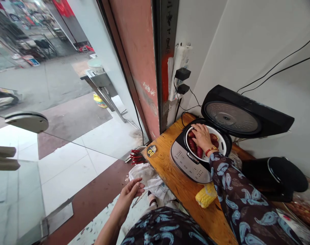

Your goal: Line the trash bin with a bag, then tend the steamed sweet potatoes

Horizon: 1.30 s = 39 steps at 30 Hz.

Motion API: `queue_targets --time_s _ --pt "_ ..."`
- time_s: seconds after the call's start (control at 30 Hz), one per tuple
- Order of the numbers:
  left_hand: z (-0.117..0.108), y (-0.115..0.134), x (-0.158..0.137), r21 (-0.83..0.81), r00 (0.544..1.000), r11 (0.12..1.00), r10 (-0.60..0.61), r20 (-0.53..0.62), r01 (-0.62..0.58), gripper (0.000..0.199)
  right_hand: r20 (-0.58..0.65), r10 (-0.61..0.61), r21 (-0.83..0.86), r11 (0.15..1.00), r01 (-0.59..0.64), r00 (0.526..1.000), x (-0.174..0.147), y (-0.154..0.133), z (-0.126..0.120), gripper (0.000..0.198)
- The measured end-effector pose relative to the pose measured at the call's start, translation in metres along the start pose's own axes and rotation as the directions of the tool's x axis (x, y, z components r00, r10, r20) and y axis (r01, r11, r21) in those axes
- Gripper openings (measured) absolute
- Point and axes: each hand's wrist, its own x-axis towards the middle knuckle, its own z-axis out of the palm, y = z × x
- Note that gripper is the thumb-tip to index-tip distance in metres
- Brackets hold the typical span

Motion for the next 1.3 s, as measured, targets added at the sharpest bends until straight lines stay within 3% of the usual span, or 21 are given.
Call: queue_targets --time_s 0.37,0.43,0.5,0.57,0.67,0.77,0.8,0.87,0.9,1.03,1.2,1.3 --pt "0.008 0.004 -0.003 0.01 1.0 1.0 0.004 0.026 -0.004 0.056 -0.034 0.049 0.021 0.999 -0.048 0.998 -0.007 -0.002 -0.003 0.037" --pt "0.008 0.004 -0.005 0.008 1.0 1.0 0.016 0.02 -0.016 0.053 -0.061 0.07 0.082 0.995 -0.065 0.996 -0.008 -0.002 -0.006 0.033" --pt "0.007 0.004 -0.006 0.004 1.0 1.0 0.019 0.013 -0.019 0.052 -0.118 0.165 0.248 0.96 -0.132 0.979 -0.009 -0.003 -0.012 0.032" --pt "0.008 0.006 -0.004 0.005 1.0 1.0 0.022 0.016 -0.022 0.051 -0.112 0.34 0.56 0.798 -0.223 0.934 -0.013 -0.005 -0.02 0.034" --pt "0.022 0.019 0.001 0.032 0.998 0.998 0.053 0.046 -0.055 0.051 0.071 0.447 0.864 0.419 -0.278 0.892 -0.026 -0.016 -0.038 0.036" --pt "0.055 0.044 0.005 0.077 0.98 0.982 0.166 0.112 -0.175 0.053 0.196 0.353 0.955 0.143 -0.26 0.915 -0.046 -0.042 -0.063 0.037" --pt "0.069 0.054 0.005 0.087 0.967 0.97 0.212 0.144 -0.226 0.052 0.224 0.329 0.971 0.01 -0.241 0.917 -0.054 -0.053 -0.072 0.036" --pt "0.1 0.071 0.003 0.113 0.919 0.933 0.307 0.246 -0.342 0.05 0.271 0.308 0.948 -0.251 -0.197 0.912 -0.067 -0.077 -0.09 0.038" --pt "0.114 0.079 0.001 0.114 0.884 0.905 0.364 0.292 -0.41 0.049 0.287 0.311 0.925 -0.335 -0.178 0.906 -0.074 -0.088 -0.099 0.04" --pt "0.158 0.094 -0.015 0.098 0.728 0.773 0.536 0.427 -0.626 0.047 0.291 0.327 0.905 -0.399 -0.148 0.899 -0.094 -0.118 -0.124 0.043" --pt "0.177 0.092 -0.039 0.334 0.643 0.551 0.686 0.34 -0.765 0.032 0.238 0.394 0.932 -0.35 -0.095 0.888 -0.11 -0.125 -0.139 0.042" --pt "0.18 0.089 -0.05 0.385 0.614 0.494 0.724 0.314 -0.78 0.029 0.222 0.42 0.943 -0.324 -0.083 0.88 -0.116 -0.125 -0.146 0.041"
